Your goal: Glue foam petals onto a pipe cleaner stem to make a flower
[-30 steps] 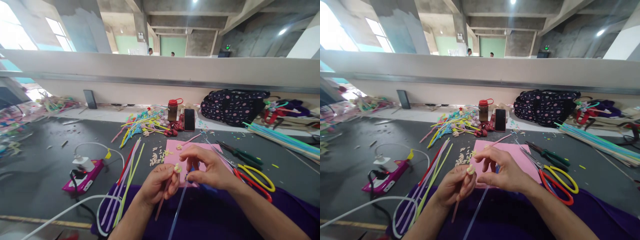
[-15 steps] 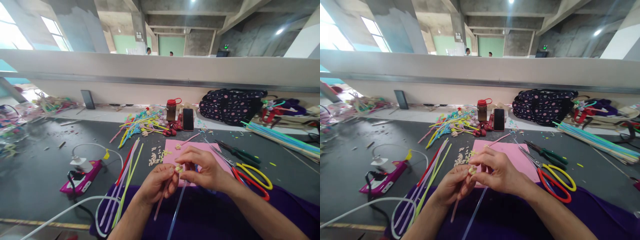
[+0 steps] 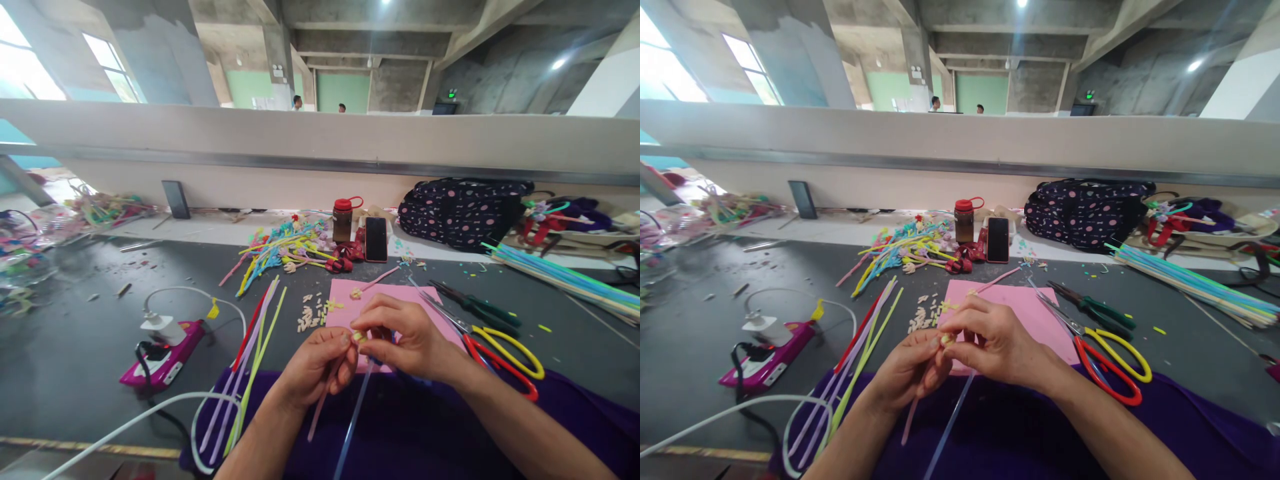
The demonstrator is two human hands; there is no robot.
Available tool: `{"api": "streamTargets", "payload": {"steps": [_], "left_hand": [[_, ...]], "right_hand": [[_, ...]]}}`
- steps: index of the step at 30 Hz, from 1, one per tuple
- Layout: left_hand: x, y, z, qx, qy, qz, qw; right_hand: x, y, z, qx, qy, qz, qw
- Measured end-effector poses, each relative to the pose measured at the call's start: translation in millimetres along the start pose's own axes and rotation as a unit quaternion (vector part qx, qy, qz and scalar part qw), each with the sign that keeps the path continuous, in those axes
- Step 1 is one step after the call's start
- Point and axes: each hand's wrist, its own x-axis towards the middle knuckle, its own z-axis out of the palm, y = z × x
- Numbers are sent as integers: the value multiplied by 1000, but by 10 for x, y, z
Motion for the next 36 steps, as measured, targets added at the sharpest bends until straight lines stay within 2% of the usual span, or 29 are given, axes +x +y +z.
{"api": "streamTargets", "payload": {"steps": [4,8,14,19,25,36], "left_hand": [[4,-19,-29,-2,3,-1,1000],[-2,-28,-42,-24,-17,14,999],[-7,18,24,-63,-60,51,995],[0,9,16,-64,-69,58,994],[-6,-6,-16,-37,-40,32,998],[-8,-11,-7,-15,-5,19,1000]], "right_hand": [[-11,-1,1,-1,-6,10,1000],[-35,12,-28,2,-3,30,1000],[-65,37,-84,26,73,70,995],[-61,62,9,47,29,73,996],[-53,90,107,35,29,68,997],[-44,71,102,32,34,58,997]]}}
